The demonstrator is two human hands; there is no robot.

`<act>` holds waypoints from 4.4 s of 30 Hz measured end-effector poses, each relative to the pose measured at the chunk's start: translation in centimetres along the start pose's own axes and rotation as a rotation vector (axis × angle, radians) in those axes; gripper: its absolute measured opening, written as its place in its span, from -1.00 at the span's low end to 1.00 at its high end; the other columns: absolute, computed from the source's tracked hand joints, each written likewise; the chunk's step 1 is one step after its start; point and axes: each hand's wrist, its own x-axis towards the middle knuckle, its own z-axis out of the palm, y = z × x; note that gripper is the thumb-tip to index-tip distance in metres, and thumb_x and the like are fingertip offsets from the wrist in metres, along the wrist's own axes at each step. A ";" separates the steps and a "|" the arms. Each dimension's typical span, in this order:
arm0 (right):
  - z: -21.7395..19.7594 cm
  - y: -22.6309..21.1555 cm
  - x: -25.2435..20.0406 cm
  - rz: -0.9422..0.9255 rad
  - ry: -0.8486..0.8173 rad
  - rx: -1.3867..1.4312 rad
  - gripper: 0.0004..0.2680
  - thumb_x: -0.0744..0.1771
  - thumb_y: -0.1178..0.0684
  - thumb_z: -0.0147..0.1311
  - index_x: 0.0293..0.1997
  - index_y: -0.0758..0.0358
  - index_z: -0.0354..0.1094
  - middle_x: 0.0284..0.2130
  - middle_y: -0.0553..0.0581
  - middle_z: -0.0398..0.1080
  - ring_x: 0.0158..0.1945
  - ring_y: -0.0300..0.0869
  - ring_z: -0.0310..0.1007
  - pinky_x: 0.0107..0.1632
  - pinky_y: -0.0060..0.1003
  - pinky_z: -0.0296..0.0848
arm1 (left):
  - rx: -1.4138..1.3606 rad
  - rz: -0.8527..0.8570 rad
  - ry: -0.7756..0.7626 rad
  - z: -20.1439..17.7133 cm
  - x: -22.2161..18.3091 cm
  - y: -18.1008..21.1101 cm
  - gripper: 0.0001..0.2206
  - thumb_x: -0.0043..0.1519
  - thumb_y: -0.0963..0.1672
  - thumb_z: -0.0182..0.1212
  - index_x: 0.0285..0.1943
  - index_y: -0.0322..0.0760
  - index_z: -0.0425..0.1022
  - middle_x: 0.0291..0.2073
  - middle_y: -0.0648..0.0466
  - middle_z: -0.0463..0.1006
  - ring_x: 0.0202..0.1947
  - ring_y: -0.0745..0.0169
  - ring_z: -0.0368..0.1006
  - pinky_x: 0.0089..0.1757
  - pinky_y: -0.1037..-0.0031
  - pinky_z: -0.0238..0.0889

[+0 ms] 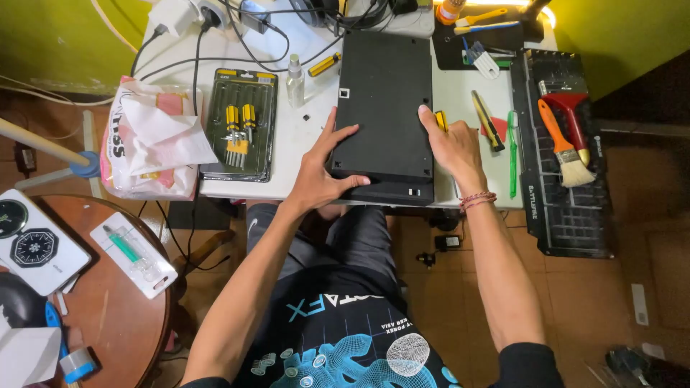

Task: Removing the outer plastic casing of a PlayStation 2 console by unscrewing fasteners and prying the shell apart.

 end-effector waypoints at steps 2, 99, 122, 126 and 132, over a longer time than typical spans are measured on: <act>0.2 0.1 0.2 -0.013 0.005 -0.006 -0.33 0.32 -0.61 -0.05 -0.27 0.48 0.45 -0.25 0.52 0.44 -0.02 0.31 0.49 -0.06 0.08 0.39 | -0.010 0.007 0.003 -0.1 -0.1 -0.2 -0.19 -0.10 -0.08 0.72 0.41 -0.03 0.42 0.57 -0.10 -0.02 0.50 -0.13 0.05 0.40 0.17 -0.02; 1.7 -8.5 -4.3 -1.269 -0.535 0.257 -0.88 0.35 0.21 0.10 -0.20 0.54 0.34 -0.29 0.34 0.40 -0.30 -0.05 0.48 -0.28 -0.34 0.49 | 0.065 0.395 -0.002 -4.8 1.9 8.8 -0.83 0.36 -0.17 0.25 0.05 -0.41 0.55 -0.20 0.02 0.59 -0.24 0.07 0.35 -0.13 0.40 0.33; 0.4 -10.0 -6.9 -1.360 -0.069 -0.282 -0.73 0.36 -0.08 0.16 -0.16 0.42 0.40 -0.40 0.23 0.38 -0.45 -0.07 0.38 -0.41 -0.22 0.40 | 0.446 0.306 0.562 -4.0 -5.4 -2.9 -0.84 0.07 -0.42 0.05 -0.37 -0.54 0.51 -0.48 -0.14 0.52 -0.50 0.11 0.43 -0.44 0.51 0.33; -0.5 -12.2 -7.3 -1.265 -0.226 -0.342 -0.82 0.35 0.07 0.28 -0.17 0.35 0.36 -0.38 0.04 0.44 -0.48 -0.27 0.35 -0.29 -0.33 0.42 | 0.462 0.322 0.571 -4.2 -5.4 -3.2 -0.85 0.06 -0.42 0.04 -0.38 -0.56 0.50 -0.49 -0.13 0.51 -0.52 0.12 0.42 -0.46 0.53 0.33; -2.5 -13.8 -6.7 -1.539 -0.514 -0.618 -0.91 0.37 0.23 -0.02 -0.28 0.16 0.19 -0.32 0.04 0.24 -0.21 -0.22 0.39 -0.18 -0.22 0.33 | 0.504 0.338 0.582 -4.1 -5.3 -3.4 -0.85 0.04 -0.42 0.04 -0.39 -0.55 0.50 -0.50 -0.11 0.52 -0.53 0.14 0.42 -0.48 0.55 0.34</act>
